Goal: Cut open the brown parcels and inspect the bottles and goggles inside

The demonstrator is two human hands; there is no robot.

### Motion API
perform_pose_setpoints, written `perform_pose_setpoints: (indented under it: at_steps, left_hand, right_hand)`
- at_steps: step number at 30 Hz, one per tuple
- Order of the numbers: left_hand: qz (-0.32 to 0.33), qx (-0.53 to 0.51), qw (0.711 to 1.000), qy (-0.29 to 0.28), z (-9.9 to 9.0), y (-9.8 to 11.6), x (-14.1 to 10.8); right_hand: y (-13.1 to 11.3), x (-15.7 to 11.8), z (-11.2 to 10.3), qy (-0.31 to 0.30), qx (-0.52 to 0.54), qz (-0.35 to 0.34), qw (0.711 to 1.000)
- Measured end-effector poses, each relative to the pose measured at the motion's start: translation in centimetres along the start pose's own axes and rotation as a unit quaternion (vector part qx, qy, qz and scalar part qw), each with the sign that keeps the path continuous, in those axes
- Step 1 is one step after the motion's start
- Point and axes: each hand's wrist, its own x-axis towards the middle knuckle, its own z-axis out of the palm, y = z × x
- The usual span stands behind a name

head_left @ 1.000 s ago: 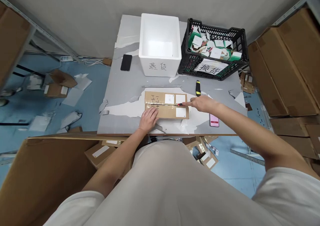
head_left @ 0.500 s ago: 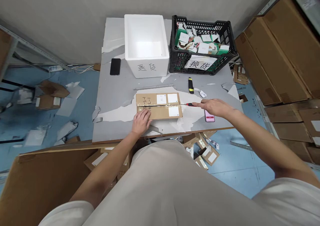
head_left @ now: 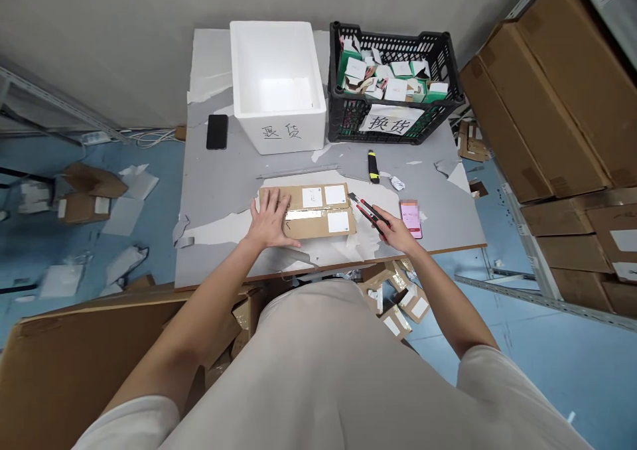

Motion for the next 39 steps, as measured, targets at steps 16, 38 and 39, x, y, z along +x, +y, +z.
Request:
perform_pose_setpoints:
  at_steps: [16,38,39]
  left_hand:
    - [0.003,-0.027,1.000,0.003,0.6,-0.3,0.1]
    - [0.022,-0.086,0.994,0.059,2.0,-1.0,0.1]
    - [0.023,-0.085,0.994,0.059,2.0,-1.0,0.1]
  right_hand:
    - [-0.4,0.5,-1.0,-0.021,-0.026,0.005,0.999]
    - [4.1,-4.5,-0.2,-0.047,0.095,0.083,0.991]
    - [4.3,-5.1,0.3,-0.035,0.102,0.085,0.991]
